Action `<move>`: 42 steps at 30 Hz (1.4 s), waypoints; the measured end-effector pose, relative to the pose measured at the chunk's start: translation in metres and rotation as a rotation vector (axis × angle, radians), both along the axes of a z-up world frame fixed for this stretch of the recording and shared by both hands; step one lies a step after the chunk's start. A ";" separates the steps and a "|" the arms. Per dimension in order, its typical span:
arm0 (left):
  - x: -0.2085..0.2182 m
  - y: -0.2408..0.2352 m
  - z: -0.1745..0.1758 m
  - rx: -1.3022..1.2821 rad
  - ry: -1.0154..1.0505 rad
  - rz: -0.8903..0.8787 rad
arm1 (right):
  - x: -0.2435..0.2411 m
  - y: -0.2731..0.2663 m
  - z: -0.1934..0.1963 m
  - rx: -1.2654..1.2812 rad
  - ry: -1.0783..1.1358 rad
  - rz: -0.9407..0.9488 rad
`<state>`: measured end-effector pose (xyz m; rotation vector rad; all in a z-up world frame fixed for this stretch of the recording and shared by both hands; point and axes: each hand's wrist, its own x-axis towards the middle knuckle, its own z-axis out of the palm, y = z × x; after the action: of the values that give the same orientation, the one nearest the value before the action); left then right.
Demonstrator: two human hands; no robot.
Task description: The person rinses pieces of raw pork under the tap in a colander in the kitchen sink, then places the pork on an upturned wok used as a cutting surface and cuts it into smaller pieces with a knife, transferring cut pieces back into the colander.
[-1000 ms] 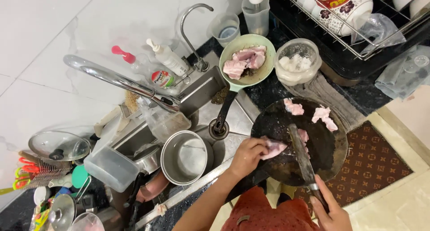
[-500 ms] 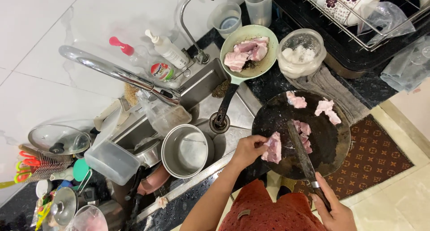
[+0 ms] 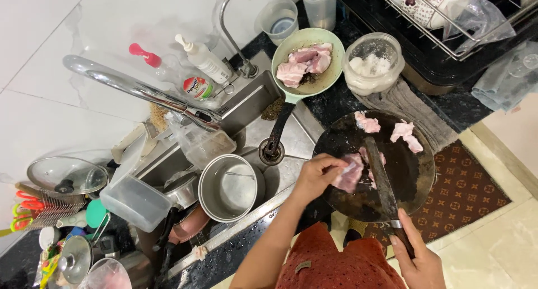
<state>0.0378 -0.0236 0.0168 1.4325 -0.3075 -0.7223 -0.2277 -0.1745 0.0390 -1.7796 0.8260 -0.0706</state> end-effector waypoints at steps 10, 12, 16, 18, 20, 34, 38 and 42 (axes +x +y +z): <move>-0.020 0.000 0.037 0.452 -1.056 -0.018 | 0.005 0.005 0.021 -0.348 0.143 0.214; -0.022 0.000 0.024 0.492 -0.925 -0.021 | 0.008 0.006 0.026 -0.448 0.103 0.274; -0.020 -0.001 0.039 0.488 -0.851 -0.042 | 0.009 0.008 0.027 -0.438 0.308 0.399; -0.019 0.000 0.050 0.494 -0.827 -0.021 | 0.008 0.008 0.022 -0.453 0.265 0.419; -0.020 0.001 0.050 0.579 -0.925 -0.002 | 0.006 0.008 0.019 -0.443 0.163 0.440; -0.016 -0.007 0.042 0.539 -0.944 -0.043 | 0.088 0.010 -0.006 -0.693 0.135 0.620; -0.016 -0.009 0.041 0.566 -0.837 -0.015 | 0.004 0.007 -0.061 -0.861 0.101 0.622; -0.021 -0.002 0.034 0.544 -0.878 0.013 | 0.034 0.010 -0.036 -0.891 0.297 0.728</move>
<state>0.0167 -0.0254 0.0507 2.2286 -0.8163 -0.1108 -0.1933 -0.1647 0.0027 -2.8933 0.2844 0.3674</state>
